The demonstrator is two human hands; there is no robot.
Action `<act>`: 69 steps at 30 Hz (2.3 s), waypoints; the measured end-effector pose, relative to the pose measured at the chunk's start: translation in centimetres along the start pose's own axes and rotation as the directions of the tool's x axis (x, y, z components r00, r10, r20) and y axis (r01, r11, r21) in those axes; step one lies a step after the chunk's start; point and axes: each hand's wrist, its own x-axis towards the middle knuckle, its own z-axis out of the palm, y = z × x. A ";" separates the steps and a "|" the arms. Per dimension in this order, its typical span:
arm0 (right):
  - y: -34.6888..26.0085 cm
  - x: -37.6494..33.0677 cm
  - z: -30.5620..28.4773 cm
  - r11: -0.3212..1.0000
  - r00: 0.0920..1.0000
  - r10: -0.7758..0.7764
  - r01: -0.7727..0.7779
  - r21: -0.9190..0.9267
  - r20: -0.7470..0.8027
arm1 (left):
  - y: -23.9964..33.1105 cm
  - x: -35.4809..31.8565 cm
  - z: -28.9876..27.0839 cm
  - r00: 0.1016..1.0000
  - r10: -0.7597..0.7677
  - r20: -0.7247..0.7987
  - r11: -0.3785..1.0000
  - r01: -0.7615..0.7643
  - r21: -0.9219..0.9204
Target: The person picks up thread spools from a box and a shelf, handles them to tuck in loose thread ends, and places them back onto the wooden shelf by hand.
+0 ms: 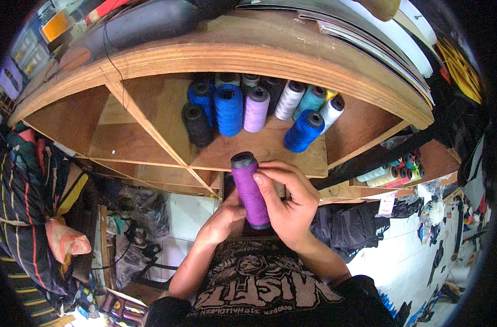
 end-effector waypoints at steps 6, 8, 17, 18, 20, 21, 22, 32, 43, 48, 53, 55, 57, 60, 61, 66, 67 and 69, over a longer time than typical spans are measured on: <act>0.6 0.3 0.1 0.945 0.963 0.268 -0.265 0.193 0.012 | 0.8 0.2 1.5 0.999 0.024 -0.040 0.984 -0.030 -0.175; 0.7 0.4 -0.1 0.816 0.895 0.442 -0.430 0.388 0.062 | 0.5 0.3 0.6 0.997 0.060 0.043 0.971 -0.049 -0.233; 1.3 -0.6 -2.0 0.764 0.902 0.355 -0.432 0.480 0.246 | 1.1 0.5 0.6 0.981 0.180 -0.077 0.967 -0.191 -0.166; 1.1 -0.7 -1.9 0.769 0.905 0.327 -0.421 0.480 0.271 | 1.2 0.3 1.0 0.965 0.195 -0.173 0.966 -0.220 -0.139; 1.2 -1.0 -2.3 0.920 0.910 0.224 -0.316 0.231 0.349 | 1.0 0.2 0.2 0.973 0.206 -0.099 0.963 -0.220 -0.154; 1.2 -1.1 -2.3 0.935 0.909 0.188 -0.281 0.216 0.371 | 0.9 0.2 -0.1 0.976 0.210 -0.060 0.962 -0.217 -0.163; 1.2 -1.2 -2.3 0.948 0.907 0.151 -0.246 0.202 0.394 | 1.0 0.3 -0.2 0.969 0.238 -0.063 0.957 -0.245 -0.153; 1.9 -2.6 -2.6 0.793 0.691 0.527 -0.609 0.006 0.495 | 2.1 0.7 0.1 0.957 0.275 -0.091 0.854 -0.287 -0.434; 3.0 -1.7 -3.5 0.791 0.842 0.345 -0.498 0.355 0.414 | 2.9 0.6 0.9 0.967 0.245 -0.073 0.813 -0.246 -0.527; 3.0 -2.9 -1.8 0.906 0.847 0.324 -0.406 0.119 0.422 | 3.2 0.5 1.3 0.963 0.229 -0.140 0.857 -0.267 -0.441; 1.7 -2.4 -1.3 0.999 0.979 0.002 0.009 -0.053 0.203 | 2.7 0.7 1.2 0.963 0.244 -0.113 0.821 -0.267 -0.504; 2.3 -2.5 -1.0 0.981 0.975 -0.166 0.178 -0.073 0.147 | 2.6 0.8 1.1 0.963 0.253 -0.090 0.810 -0.262 -0.524; 2.2 -2.7 -1.1 0.987 0.978 -0.146 0.155 -0.053 0.147 | 2.5 0.9 0.9 0.960 0.273 -0.056 0.793 -0.258 -0.552; 2.2 -2.7 -1.5 0.998 0.984 -0.038 0.029 0.055 0.177 | 2.7 0.9 1.3 0.972 0.227 -0.057 0.810 -0.221 -0.544; 2.3 -2.7 -1.7 0.994 0.981 0.009 -0.030 0.103 0.195 | 2.7 0.8 1.3 0.974 0.219 -0.057 0.811 -0.214 -0.544; 2.5 -1.8 -3.7 0.855 0.913 0.288 -0.381 0.351 0.289 | 3.2 0.1 1.4 0.986 0.164 -0.043 0.825 -0.161 -0.543; 2.8 -1.5 -4.0 0.821 0.880 0.335 -0.448 0.354 0.336 | 3.2 -0.2 1.2 0.987 0.160 0.033 0.812 -0.112 -0.573; 3.8 -0.9 -4.5 0.780 0.804 0.399 -0.550 0.299 0.441 | 3.1 -0.9 0.4 0.970 0.156 0.188 0.784 -0.006 -0.620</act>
